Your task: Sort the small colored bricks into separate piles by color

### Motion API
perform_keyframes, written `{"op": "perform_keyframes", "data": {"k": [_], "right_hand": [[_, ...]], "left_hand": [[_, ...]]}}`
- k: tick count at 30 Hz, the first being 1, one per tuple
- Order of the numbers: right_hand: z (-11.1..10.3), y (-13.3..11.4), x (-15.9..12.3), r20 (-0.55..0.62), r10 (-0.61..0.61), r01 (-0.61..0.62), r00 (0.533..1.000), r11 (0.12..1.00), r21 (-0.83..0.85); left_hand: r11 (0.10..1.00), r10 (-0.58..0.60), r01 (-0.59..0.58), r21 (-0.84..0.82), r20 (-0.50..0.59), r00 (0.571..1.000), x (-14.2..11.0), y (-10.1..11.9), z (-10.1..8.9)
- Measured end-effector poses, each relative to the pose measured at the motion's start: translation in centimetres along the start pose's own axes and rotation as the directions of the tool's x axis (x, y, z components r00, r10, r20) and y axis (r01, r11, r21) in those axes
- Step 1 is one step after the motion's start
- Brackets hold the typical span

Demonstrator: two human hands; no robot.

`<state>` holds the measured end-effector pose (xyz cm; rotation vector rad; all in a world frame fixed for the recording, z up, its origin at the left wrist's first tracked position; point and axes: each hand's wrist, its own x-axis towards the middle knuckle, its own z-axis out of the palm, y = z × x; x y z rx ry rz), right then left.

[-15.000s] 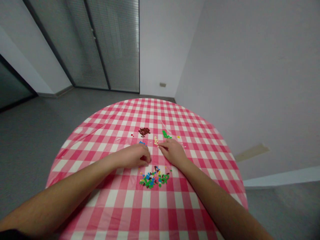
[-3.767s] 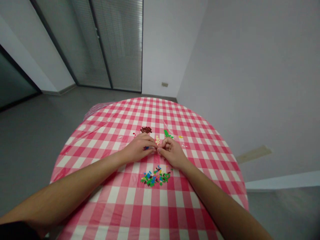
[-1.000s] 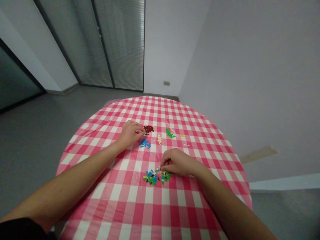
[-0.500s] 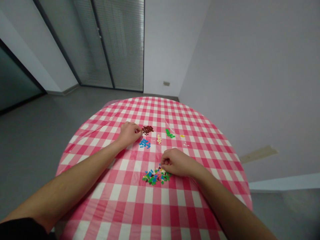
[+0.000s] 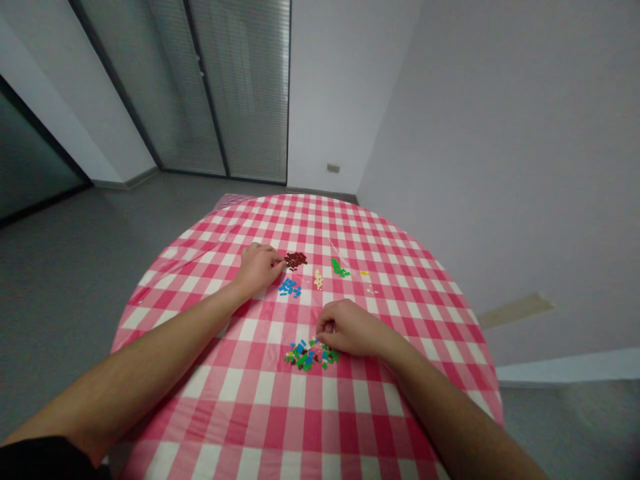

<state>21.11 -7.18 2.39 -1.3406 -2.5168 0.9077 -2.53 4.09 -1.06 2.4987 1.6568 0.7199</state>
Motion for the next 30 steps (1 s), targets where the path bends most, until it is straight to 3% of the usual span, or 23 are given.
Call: {"op": "perform_keyframes", "data": {"k": [10, 17, 23, 27, 30], "right_hand": [[-0.5, -0.5, 0.0, 0.011, 0.088, -0.087, 0.996, 0.994, -0.063], [-0.1, -0.8, -0.2, 0.026, 0.031, -0.029, 0.999, 0.995, -0.099], [0.2, -1.2, -0.1, -0.01, 0.029, -0.03, 1.0, 0.993, -0.115], [0.2, -0.7, 0.2, -0.118, 0.027, -0.025, 0.993, 0.999, 0.02], [-0.1, 0.6, 0.7, -0.243, 0.135, -0.071, 0.961, 0.965, 0.253]], "left_hand": [[1.0, 0.003, -0.003, -0.01, 0.008, 1.0, -0.3, 0.6, -0.3], [0.995, 0.07, -0.071, -0.066, -0.022, 0.997, -0.8, 1.3, -0.5], [0.97, 0.191, -0.196, -0.147, -0.045, 0.981, -1.1, 1.6, -0.3], [0.95, 0.232, -0.245, -0.194, -0.091, 0.969, -1.3, 1.8, -0.5], [0.9, 0.314, -0.331, -0.284, -0.103, 0.944, -1.6, 2.6, -0.9]]}}
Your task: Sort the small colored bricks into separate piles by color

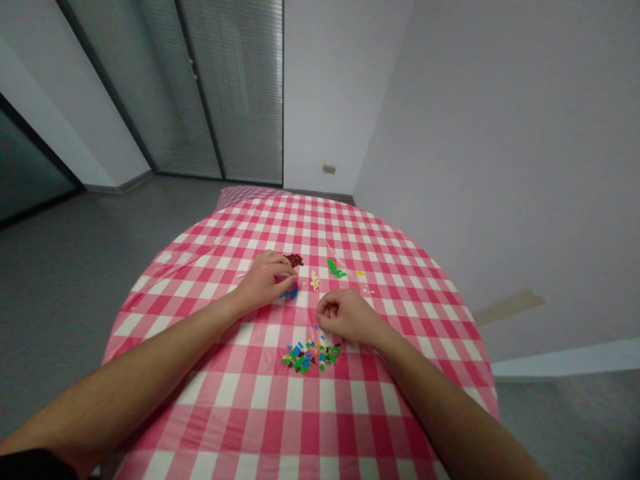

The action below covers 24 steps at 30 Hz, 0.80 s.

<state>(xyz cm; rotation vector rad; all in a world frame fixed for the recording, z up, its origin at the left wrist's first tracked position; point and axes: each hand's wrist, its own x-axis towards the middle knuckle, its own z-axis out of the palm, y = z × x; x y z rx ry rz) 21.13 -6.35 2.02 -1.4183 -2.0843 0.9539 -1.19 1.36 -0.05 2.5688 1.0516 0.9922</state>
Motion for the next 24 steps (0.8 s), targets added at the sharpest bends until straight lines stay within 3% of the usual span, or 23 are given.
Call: {"op": "perform_keyframes", "data": {"k": [4, 8, 20, 24], "right_hand": [[-0.3, 1.2, 0.9, -0.159, 0.167, -0.108, 0.973, 0.939, 0.326], [0.4, 0.9, 1.0, -0.1, 0.25, -0.161, 0.963, 0.831, 0.533], [1.1, 0.6, 1.2, -0.044, 0.247, -0.148, 0.968, 0.705, 0.693], [1.1, 0.8, 1.3, -0.039, 0.209, -0.126, 0.977, 0.719, 0.684]], "left_hand": [[0.985, 0.116, -0.112, -0.127, 0.018, 0.993, -0.2, 2.2, 0.0], [0.98, 0.13, -0.125, -0.156, 0.021, 0.991, -0.6, 3.9, 0.4], [0.978, -0.038, 0.054, -0.203, 0.083, 0.996, -0.6, 4.4, 0.5], [0.974, -0.061, 0.083, -0.212, 0.105, 0.993, -0.5, 4.4, 0.4]]}}
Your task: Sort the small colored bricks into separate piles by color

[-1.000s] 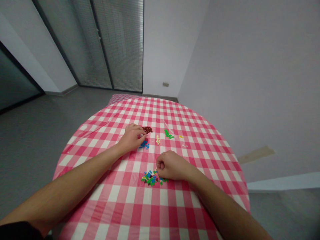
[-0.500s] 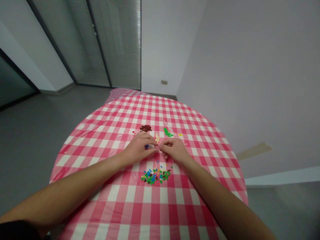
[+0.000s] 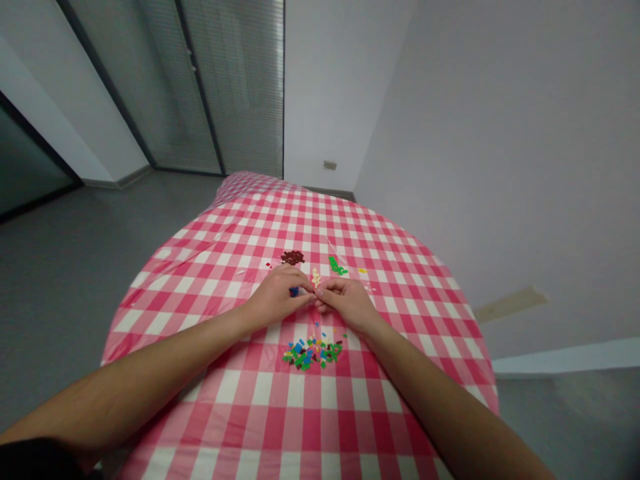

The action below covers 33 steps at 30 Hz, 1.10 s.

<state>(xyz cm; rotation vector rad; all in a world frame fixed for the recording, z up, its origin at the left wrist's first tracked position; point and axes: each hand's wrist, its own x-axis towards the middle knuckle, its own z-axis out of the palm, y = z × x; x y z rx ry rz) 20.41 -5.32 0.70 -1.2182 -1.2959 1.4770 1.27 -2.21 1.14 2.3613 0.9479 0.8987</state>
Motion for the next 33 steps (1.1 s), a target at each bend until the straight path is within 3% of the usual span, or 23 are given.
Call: {"op": "perform_keyframes", "data": {"k": [9, 14, 18, 21, 24, 28, 33], "right_hand": [[0.1, 0.6, 0.1, 0.039, -0.037, 0.037, 0.999, 0.999, -0.016], [-1.1, -0.4, -0.2, -0.026, -0.045, 0.041, 0.999, 0.988, -0.151], [-2.8, -2.2, -0.9, 0.089, -0.055, 0.09, 0.995, 0.881, -0.464], [-3.7, -3.3, -1.3, 0.175, -0.037, 0.138, 0.984, 0.782, -0.608], [-4.2, -3.9, -1.6, 0.255, 0.041, 0.148, 0.966, 0.722, -0.675], [-4.8, -4.2, -2.1, 0.368, 0.204, 0.137, 0.907, 0.684, -0.716], [-4.6, -4.0, -2.5, 0.44, 0.256, 0.196, 0.86, 0.631, -0.751]], "left_hand": [[0.998, 0.011, -0.01, 0.06, -0.015, 1.0, 0.0, -0.2, 0.4], [0.987, -0.002, 0.01, 0.163, -0.052, 0.999, 0.9, -2.5, -1.4], [0.931, -0.16, 0.183, 0.317, -0.096, 0.982, 1.5, -5.6, -3.1], [0.897, -0.202, 0.219, 0.384, -0.082, 0.976, 1.7, -6.9, -3.3], [0.869, -0.221, 0.233, 0.437, -0.079, 0.972, 1.7, -7.0, -3.0], [0.848, -0.254, 0.267, 0.458, -0.092, 0.963, 1.7, -6.7, -2.5], [0.833, -0.306, 0.323, 0.45, -0.111, 0.945, 1.9, -6.6, -2.2]]}}
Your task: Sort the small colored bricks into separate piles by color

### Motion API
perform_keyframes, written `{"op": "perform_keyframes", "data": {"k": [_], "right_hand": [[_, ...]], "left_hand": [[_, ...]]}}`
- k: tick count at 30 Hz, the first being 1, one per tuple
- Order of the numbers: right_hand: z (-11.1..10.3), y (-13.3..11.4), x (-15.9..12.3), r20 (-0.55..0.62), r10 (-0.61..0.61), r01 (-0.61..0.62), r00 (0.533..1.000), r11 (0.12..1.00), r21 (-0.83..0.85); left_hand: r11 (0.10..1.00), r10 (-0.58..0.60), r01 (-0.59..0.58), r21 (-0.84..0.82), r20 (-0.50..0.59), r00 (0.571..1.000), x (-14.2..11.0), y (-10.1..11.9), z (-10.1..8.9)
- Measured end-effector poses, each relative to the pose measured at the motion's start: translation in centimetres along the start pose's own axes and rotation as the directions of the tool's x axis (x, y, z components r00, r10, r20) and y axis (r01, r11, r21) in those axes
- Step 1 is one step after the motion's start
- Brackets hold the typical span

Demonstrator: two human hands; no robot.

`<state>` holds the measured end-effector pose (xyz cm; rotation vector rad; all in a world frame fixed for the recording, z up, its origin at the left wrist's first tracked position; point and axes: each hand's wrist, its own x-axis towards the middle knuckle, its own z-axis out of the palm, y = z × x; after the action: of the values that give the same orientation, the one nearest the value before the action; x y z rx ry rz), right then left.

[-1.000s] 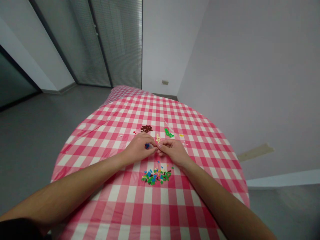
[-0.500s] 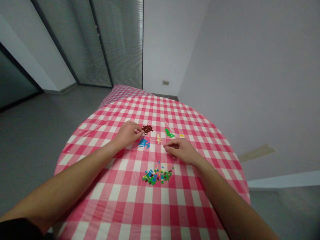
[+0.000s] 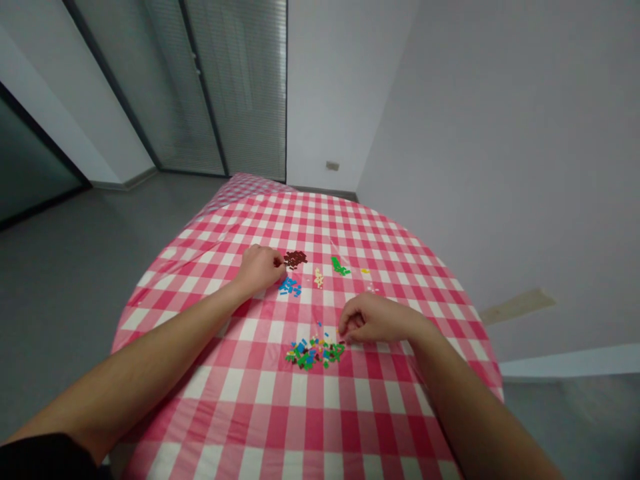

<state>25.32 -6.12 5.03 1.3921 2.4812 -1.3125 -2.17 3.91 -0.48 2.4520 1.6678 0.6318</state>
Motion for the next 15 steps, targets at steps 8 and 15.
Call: {"op": "perform_keyframes", "data": {"k": [8, 15], "right_hand": [[0.95, -0.12, 0.68, 0.027, 0.034, -0.03, 0.999, 0.993, -0.118], [1.16, 0.26, 1.04, -0.025, -0.032, 0.029, 0.999, 0.993, -0.112]], "left_hand": [[0.997, -0.061, 0.06, -0.051, -0.004, 0.998, 0.3, -0.16, 0.51], [0.998, -0.044, 0.043, -0.038, -0.001, 0.999, 0.31, -0.23, 0.48]]}}
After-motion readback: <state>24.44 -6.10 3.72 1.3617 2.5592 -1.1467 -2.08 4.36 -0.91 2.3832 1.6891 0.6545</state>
